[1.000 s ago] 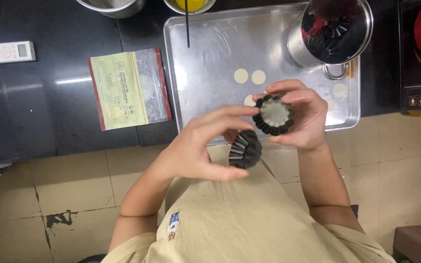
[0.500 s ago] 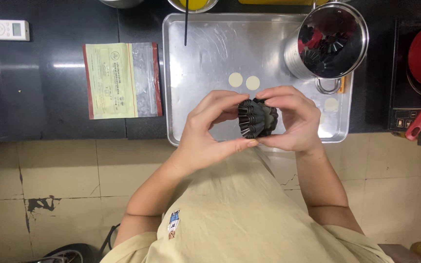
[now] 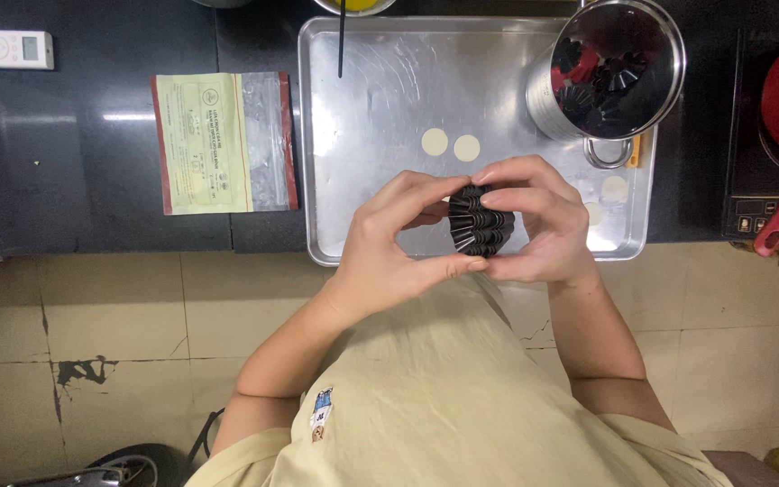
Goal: The person pinches and folds small round dough pieces by hand on a metal tray, then brushes them with egg wash using a brush. They then press the dough pieces into black fluted tart molds, shaping the dough inside the molds with their fingers.
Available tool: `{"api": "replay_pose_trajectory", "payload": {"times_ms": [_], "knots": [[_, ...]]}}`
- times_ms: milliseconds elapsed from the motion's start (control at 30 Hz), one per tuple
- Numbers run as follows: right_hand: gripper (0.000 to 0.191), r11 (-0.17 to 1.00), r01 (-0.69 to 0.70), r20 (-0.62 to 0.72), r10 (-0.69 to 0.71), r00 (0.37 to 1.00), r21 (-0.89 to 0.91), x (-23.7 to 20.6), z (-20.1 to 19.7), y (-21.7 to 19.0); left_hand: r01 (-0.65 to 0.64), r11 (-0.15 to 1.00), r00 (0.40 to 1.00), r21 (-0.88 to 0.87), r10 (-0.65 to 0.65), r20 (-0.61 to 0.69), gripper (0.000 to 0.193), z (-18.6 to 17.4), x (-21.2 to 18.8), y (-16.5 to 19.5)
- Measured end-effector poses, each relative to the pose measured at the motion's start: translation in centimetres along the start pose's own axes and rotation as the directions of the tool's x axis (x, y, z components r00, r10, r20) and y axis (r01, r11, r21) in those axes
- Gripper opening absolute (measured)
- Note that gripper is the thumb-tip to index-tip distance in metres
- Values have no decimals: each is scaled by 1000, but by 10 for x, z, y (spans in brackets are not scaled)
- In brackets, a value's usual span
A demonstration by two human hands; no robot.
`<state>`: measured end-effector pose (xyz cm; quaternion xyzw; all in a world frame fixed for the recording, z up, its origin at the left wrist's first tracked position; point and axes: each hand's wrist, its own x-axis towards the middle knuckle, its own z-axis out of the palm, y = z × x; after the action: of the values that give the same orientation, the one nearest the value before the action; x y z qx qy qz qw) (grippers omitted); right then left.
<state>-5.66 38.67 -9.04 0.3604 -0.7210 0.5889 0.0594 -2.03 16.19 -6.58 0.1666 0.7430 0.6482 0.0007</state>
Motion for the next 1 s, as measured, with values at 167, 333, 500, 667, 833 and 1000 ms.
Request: {"api": "replay_pose_trajectory", "payload": {"times_ms": [167, 333, 500, 667, 833, 1000], "knots": [[62, 1000, -1, 7, 1, 1000, -22, 0, 0, -2, -5, 1000, 1000, -10, 5, 5, 71, -1, -1, 2], [62, 998, 11, -3, -12, 1000, -64, 0, 4, -3, -12, 1000, 1000, 8, 12, 19, 70, -5, -3, 5], [62, 999, 13, -28, -15, 1000, -53, -1, 6, -1, -11, 1000, 1000, -14, 12, 26, 68, -8, -2, 5], [61, 998, -16, -91, 21, 996, 54, -3, 4, 2, 83, 984, 996, -157, -76, 50, 69, -17, -3, 7], [60, 995, -28, -110, 39, 993, 98, -6, 5, 6, 96, 982, 994, -162, -87, 63, 70, -15, -2, 8], [61, 987, -1, -129, 21, 991, 158, -6, 4, 7, 120, 973, 992, -198, -111, 57, 71, -13, -2, 10]]}}
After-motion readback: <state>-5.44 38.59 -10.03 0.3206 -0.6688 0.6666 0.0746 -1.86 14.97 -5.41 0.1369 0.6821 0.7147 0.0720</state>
